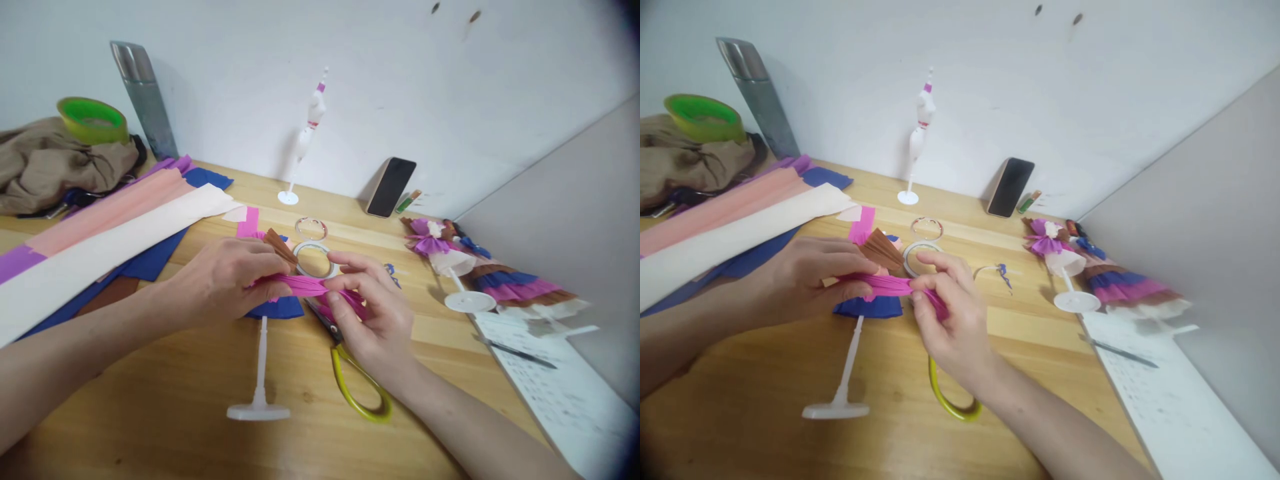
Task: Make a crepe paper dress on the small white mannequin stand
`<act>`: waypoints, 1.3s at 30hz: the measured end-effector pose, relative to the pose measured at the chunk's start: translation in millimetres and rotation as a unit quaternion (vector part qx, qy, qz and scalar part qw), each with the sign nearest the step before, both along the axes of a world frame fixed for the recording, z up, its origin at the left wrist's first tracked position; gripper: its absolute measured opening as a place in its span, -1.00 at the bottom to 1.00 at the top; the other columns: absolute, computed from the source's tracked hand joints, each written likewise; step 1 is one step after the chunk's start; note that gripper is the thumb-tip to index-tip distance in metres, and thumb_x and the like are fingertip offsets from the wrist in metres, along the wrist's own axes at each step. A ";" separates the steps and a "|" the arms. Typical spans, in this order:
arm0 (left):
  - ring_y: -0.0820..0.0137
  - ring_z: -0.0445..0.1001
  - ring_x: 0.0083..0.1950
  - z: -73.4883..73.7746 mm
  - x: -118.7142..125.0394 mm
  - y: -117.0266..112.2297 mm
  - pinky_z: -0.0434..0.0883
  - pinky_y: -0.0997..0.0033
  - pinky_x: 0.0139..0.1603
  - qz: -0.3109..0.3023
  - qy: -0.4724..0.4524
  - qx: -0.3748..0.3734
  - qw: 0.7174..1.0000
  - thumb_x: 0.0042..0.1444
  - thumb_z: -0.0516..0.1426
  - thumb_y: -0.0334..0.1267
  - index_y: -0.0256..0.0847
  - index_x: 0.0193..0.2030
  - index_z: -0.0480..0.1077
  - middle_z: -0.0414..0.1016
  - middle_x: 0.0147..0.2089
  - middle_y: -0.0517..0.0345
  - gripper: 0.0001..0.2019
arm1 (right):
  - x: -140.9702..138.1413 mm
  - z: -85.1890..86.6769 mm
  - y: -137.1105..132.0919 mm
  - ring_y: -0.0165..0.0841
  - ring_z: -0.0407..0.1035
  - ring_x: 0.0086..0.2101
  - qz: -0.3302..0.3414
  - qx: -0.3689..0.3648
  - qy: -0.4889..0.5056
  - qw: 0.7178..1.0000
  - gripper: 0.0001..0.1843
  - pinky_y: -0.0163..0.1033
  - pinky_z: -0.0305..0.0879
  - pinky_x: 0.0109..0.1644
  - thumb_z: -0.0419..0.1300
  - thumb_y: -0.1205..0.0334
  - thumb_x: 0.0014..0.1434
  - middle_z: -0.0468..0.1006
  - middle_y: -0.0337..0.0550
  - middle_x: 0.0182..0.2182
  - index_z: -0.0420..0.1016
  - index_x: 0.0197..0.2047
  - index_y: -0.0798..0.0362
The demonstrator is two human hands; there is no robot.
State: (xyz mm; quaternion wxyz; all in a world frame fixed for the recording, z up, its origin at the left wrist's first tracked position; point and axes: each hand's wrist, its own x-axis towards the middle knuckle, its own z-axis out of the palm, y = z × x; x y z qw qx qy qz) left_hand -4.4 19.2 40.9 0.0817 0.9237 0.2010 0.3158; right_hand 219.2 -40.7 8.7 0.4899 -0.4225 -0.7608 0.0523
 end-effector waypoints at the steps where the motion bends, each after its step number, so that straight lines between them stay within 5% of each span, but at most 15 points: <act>1: 0.43 0.55 -0.27 -0.2 -0.3 -0.8 0.44 0.48 -0.27 0.000 0.007 0.013 1.000 0.29 0.09 -0.29 -0.26 -0.13 0.48 0.61 -0.25 0.10 -0.84 | 0.0 -0.1 0.0 -0.28 0.43 -0.02 0.000 0.000 0.000 1.000 -0.87 -0.13 0.34 0.06 0.17 0.47 0.17 0.50 -0.03 -0.06 0.46 -0.31 0.05; 6: 0.16 0.51 -0.16 -2.2 8.8 -14.5 0.48 0.20 -0.22 0.046 0.095 0.169 0.980 0.34 -0.01 -0.11 -0.48 0.14 0.31 0.57 -0.11 -0.14 -0.56 | -1.1 -0.7 -0.8 -0.30 0.43 -0.03 0.002 -0.006 0.006 1.000 -0.87 -0.14 0.34 0.06 0.16 0.46 0.17 0.51 -0.05 -0.06 0.46 -0.30 0.04; 9: 0.09 0.48 -0.14 -2.4 15.9 -25.1 0.38 -0.07 0.07 0.058 0.111 0.208 0.970 0.31 -0.09 0.12 -0.58 0.08 0.32 0.54 -0.16 -0.20 -0.36 | -2.1 -0.3 -1.3 -0.30 0.44 -0.04 0.000 -0.009 0.001 1.000 -0.87 -0.13 0.33 0.06 0.16 0.46 0.17 0.52 -0.07 -0.07 0.46 -0.30 0.04; 11: 0.08 0.47 -0.11 -1.4 17.0 -30.0 0.32 -0.12 0.15 0.058 0.086 0.192 0.976 0.29 -0.14 0.20 -0.51 0.08 0.32 0.54 -0.18 -0.18 -0.31 | -2.5 0.3 -1.1 -0.29 0.44 -0.05 0.001 -0.012 -0.002 1.000 -0.87 -0.12 0.34 0.05 0.16 0.45 0.18 0.53 -0.06 -0.08 0.46 -0.31 0.04; 15: 0.14 0.46 -0.12 2.3 14.6 -34.7 0.42 0.02 -0.01 0.061 0.052 0.073 0.994 0.24 -0.17 0.29 -0.36 0.11 0.30 0.52 -0.16 -0.10 -0.29 | -3.5 0.5 -0.7 -0.27 0.44 -0.06 0.006 -0.018 -0.001 1.000 -0.87 -0.10 0.35 0.04 0.15 0.45 0.18 0.53 -0.03 -0.09 0.46 -0.32 0.04; 18: 0.12 0.45 -0.10 0.2 18.3 -36.3 0.43 0.01 -0.05 0.103 0.087 0.057 0.989 0.29 -0.08 0.16 -0.37 0.04 0.33 0.50 -0.16 -0.11 -0.44 | -5.0 -0.6 -1.4 -0.25 0.45 -0.06 0.013 -0.026 0.000 1.000 -0.88 -0.09 0.36 0.03 0.16 0.44 0.17 0.52 -0.01 -0.08 0.46 -0.31 0.05; 22: 0.23 0.39 -0.26 -12.7 28.9 -36.9 0.45 0.06 -0.07 0.144 0.119 0.190 0.964 0.31 0.00 -0.30 -0.38 -0.09 0.37 0.44 -0.31 0.02 -0.80 | -6.5 -1.9 -2.2 -0.24 0.45 -0.06 0.014 -0.032 0.003 0.999 -0.88 -0.08 0.37 0.02 0.16 0.44 0.17 0.52 0.00 -0.09 0.46 -0.32 0.05; 25: 0.27 0.33 -0.31 -22.0 33.1 -36.9 0.45 0.12 -0.13 0.143 0.116 0.253 0.950 0.23 -0.02 -0.52 -0.34 -0.21 0.37 0.39 -0.36 0.06 -0.84 | -6.3 -2.0 -1.6 -0.24 0.45 -0.06 0.011 -0.033 -0.001 0.999 -0.88 -0.07 0.37 0.02 0.15 0.44 0.17 0.53 0.00 -0.10 0.46 -0.34 0.05; 33: 0.25 0.36 -0.28 -27.1 33.8 -39.7 0.44 0.20 -0.20 0.157 0.107 0.259 0.947 0.27 -0.06 -0.50 -0.55 0.03 0.31 0.43 -0.29 -0.03 -0.74 | -5.2 -1.0 -0.7 -0.22 0.46 -0.06 0.007 -0.046 0.002 0.999 -0.87 -0.04 0.36 0.01 0.15 0.43 0.18 0.54 0.00 -0.10 0.47 -0.34 0.04; 39: 0.29 0.31 -0.34 -27.1 30.6 -38.6 0.35 0.30 -0.36 0.158 0.131 0.274 0.940 0.18 -0.03 -0.60 -0.37 -0.18 0.32 0.39 -0.32 0.04 -0.82 | -5.3 -0.5 0.2 -0.22 0.47 -0.08 0.005 -0.049 0.007 0.999 -0.88 -0.03 0.37 0.00 0.15 0.41 0.18 0.55 -0.01 -0.10 0.47 -0.35 0.04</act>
